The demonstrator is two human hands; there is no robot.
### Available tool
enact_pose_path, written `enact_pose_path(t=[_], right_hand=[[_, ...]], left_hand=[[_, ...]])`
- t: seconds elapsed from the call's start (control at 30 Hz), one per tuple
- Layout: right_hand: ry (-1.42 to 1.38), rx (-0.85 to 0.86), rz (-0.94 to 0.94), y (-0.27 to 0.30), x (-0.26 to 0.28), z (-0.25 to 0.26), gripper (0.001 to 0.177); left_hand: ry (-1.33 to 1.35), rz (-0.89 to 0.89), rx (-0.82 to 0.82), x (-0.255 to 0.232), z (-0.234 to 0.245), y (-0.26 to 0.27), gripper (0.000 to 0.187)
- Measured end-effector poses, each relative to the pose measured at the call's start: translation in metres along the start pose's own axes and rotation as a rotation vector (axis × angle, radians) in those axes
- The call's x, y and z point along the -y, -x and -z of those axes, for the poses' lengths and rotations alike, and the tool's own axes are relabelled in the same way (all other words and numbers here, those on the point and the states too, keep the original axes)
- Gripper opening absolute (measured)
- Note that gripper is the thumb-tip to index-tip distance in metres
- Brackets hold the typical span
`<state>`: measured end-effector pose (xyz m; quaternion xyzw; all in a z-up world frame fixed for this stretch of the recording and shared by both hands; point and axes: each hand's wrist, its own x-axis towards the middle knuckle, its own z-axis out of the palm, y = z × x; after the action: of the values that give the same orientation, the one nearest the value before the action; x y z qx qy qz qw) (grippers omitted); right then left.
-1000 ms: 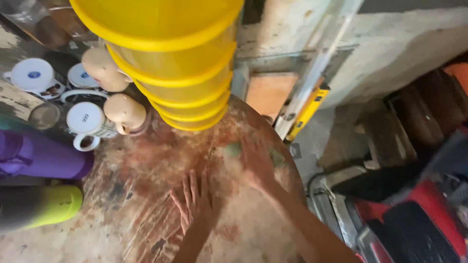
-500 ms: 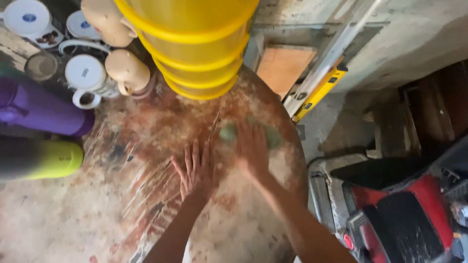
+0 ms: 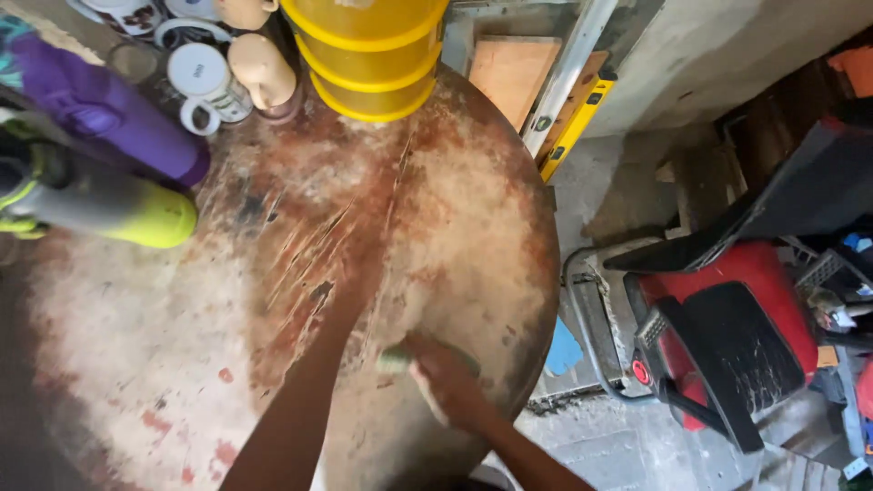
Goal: Sanding the surface of a round wooden table manually with sandpaper
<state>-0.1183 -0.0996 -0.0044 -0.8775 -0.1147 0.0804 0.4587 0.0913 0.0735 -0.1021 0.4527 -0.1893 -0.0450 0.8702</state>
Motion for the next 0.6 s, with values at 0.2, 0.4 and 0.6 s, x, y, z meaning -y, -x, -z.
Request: enact_pose_path(t=[0.2,0.4,0.6], right_hand=[[-1.261,-0.379,-0.909,-0.040,0.071,0.082,0.049],[-1.698,-0.429,-0.858,-0.061,0.058,0.092,0.041],[-1.434,-0.287,-0.694,-0.053,0.008,0.090,0.071]], left_hand=[[-0.911,0.539,-0.286,-0.081,-0.113,0.046,0.026],[-0.994,0.553,0.093,-0.118,-0.174,0.048,0.100],[-0.783,0.751,0.042,-0.137,-0.179,0.036,0.071]])
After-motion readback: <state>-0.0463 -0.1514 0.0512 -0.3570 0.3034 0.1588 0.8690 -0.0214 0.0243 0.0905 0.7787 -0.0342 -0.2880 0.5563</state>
